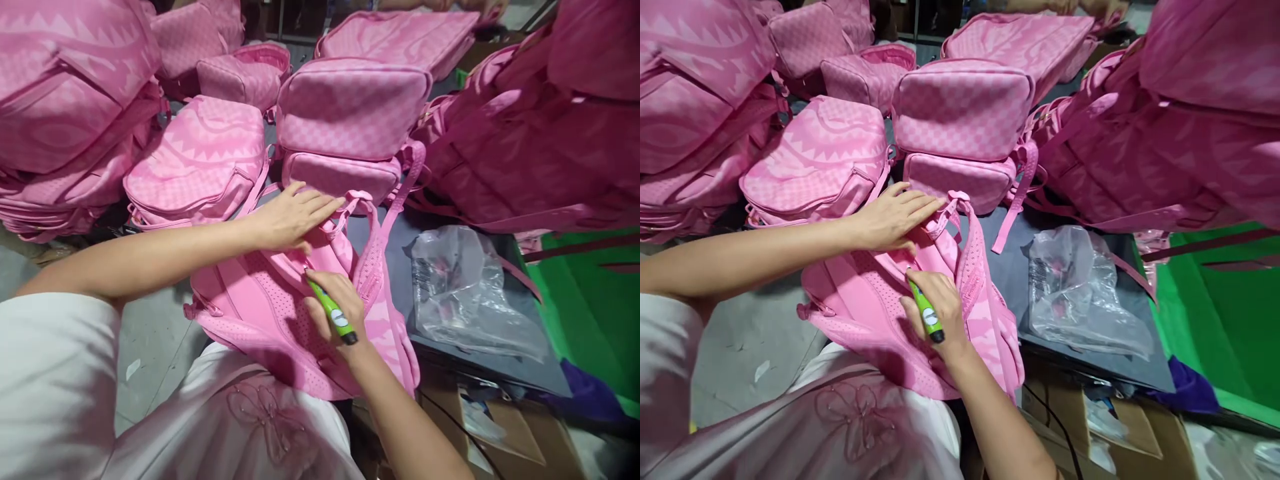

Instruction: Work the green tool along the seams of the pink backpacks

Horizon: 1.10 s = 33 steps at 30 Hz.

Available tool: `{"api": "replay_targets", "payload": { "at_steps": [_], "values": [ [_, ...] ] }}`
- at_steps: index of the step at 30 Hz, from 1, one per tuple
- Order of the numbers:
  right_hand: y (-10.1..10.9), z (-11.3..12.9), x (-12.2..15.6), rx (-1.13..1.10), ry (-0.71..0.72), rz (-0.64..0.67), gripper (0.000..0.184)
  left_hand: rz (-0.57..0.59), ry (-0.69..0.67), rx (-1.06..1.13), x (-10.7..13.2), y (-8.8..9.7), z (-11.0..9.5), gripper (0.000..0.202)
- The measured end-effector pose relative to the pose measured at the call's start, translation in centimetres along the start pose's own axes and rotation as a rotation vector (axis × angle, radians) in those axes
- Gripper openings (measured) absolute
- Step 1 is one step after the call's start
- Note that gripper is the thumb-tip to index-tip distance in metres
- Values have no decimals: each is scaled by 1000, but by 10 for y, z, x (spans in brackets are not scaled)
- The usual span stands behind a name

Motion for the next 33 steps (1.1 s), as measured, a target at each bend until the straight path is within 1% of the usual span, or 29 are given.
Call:
{"api": "replay_targets", "payload": {
  "at_steps": [1,2,4,5,7,8,11,13,16,17,19,21,23,25,26,28,30,33],
  "values": [
    [3,-6,0,-62,-68,-29,31,-3,-10,-20,3,1,-4,91],
    [5,-12,0,-125,-149,-84,31,-3,-3,-48,5,2,-7,98],
    [8,-22,3,-205,-316,-211,29,16,20,-109,4,2,-13,105],
    [7,-27,3,-218,-384,-239,27,36,38,-125,1,-1,-15,107],
    [8,-33,3,-194,-454,-221,25,71,86,-113,-8,-7,-17,105],
    [9,-36,2,-166,-469,-193,23,75,108,-94,-12,-10,-17,99],
    [21,-43,-2,-115,-449,-116,20,42,131,-44,-19,-13,-17,75],
    [28,-44,-6,-96,-401,-38,18,39,121,-28,-19,-14,-17,67],
    [32,-42,-17,-67,-332,87,18,69,110,-8,-19,-16,-14,66],
    [32,-42,-22,-82,-332,123,19,72,107,-3,-19,-17,-12,67],
    [30,-46,-32,-150,-377,184,21,65,113,3,-21,-21,-10,70],
    [25,-49,-42,-182,-424,285,23,58,133,4,-23,-24,-7,72],
    [19,-53,-50,-101,-451,432,23,66,157,8,-26,-26,-6,73],
    [18,-55,-53,45,-441,545,24,96,178,20,-28,-27,-5,75],
    [19,-56,-53,108,-426,565,25,113,184,27,-30,-28,-5,76],
    [22,-56,-50,178,-375,552,27,144,187,41,-32,-29,-4,77],
    [23,-55,-46,187,-328,528,29,154,182,55,-35,-31,-3,79],
    [23,-57,-39,175,-301,496,28,132,167,72,-38,-36,-1,84]
  ]
}}
Point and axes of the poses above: each hand's wrist, its own x-axis away from the middle knuckle, its own y-axis out of the back of the hand, z = x × y, the point moved 5 cm from there along -x, towards the middle knuckle, and after that the axes turned 8 degrees about z, right-handed, at the moved point
